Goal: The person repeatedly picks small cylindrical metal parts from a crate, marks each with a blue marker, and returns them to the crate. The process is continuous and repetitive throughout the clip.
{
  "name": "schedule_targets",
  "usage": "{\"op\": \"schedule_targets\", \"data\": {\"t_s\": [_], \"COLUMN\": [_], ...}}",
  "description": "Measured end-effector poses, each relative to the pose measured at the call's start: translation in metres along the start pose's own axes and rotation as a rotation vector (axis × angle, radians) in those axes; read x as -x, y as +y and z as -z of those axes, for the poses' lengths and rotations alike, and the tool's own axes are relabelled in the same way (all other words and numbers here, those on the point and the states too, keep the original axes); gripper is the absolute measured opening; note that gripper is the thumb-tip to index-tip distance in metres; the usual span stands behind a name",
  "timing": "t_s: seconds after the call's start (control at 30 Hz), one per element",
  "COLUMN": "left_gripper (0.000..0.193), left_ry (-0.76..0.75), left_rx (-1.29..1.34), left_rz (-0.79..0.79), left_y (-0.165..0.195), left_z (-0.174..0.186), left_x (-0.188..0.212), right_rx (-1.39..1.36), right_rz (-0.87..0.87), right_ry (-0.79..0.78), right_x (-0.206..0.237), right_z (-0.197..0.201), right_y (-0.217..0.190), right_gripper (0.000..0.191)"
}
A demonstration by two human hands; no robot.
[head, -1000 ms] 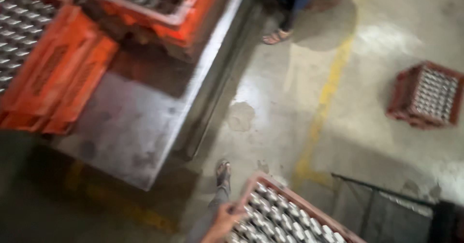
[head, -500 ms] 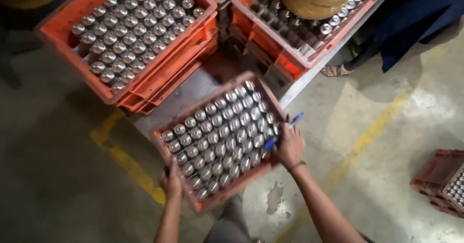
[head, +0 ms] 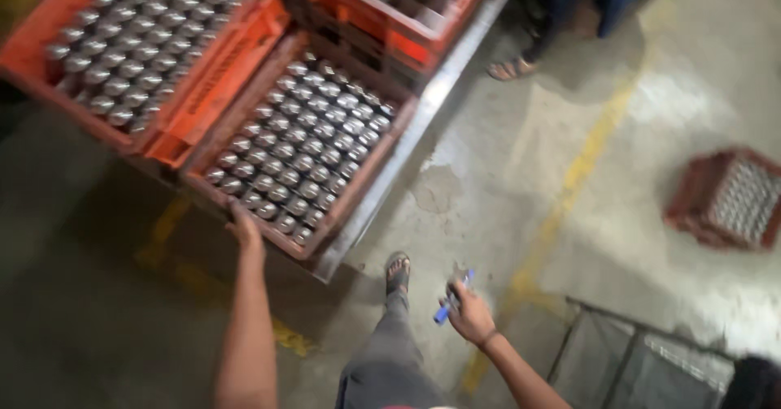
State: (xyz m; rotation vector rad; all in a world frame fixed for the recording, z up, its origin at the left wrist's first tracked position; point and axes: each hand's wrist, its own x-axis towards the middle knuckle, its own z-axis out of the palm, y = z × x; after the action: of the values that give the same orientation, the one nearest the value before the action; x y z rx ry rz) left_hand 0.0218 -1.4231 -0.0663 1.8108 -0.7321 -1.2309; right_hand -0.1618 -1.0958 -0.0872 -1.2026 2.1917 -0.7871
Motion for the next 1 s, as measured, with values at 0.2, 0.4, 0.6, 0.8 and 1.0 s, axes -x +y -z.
{"op": "schedule_targets", "data": {"t_s": [0.2,0.4,0.6,0.8,1.0], "left_gripper": [0.072,0.033,0.027,0.024,0.024], "left_ry": [-0.044,-0.957,-2.032,-2.299,-2.368], "left_rx": [0.091,-0.576,-0.978,-0.772,-0.679], "left_rz": [-0.243,-0.629,-1.023,-1.115,-1.157], "left_y": [-0.103,-0.314,-0.425,-0.497,-0.573], "left_z": [0.065,0.175,0.277,0.271,0.247], "left_x": [0.129,0.384,0.608,0.778,0.934], "right_rx": [-0.23,-0.382,-0.476,-0.501,-0.366], "right_rz": [-0.435,-0.895,-1.093,-1.172,-1.071], "right_ry": [0.243,0.634,1.044,1.235,1.31], "right_x": [0.275,0.573,0.776,0.862,0.945], "right_z": [-0.015,-0.053,-0.035,0.027,0.092], "right_y": [0.05,0.058,0.063,0.151,0.243], "right_gripper": [0.027,0.033,0.028,0.029,0.027]}}
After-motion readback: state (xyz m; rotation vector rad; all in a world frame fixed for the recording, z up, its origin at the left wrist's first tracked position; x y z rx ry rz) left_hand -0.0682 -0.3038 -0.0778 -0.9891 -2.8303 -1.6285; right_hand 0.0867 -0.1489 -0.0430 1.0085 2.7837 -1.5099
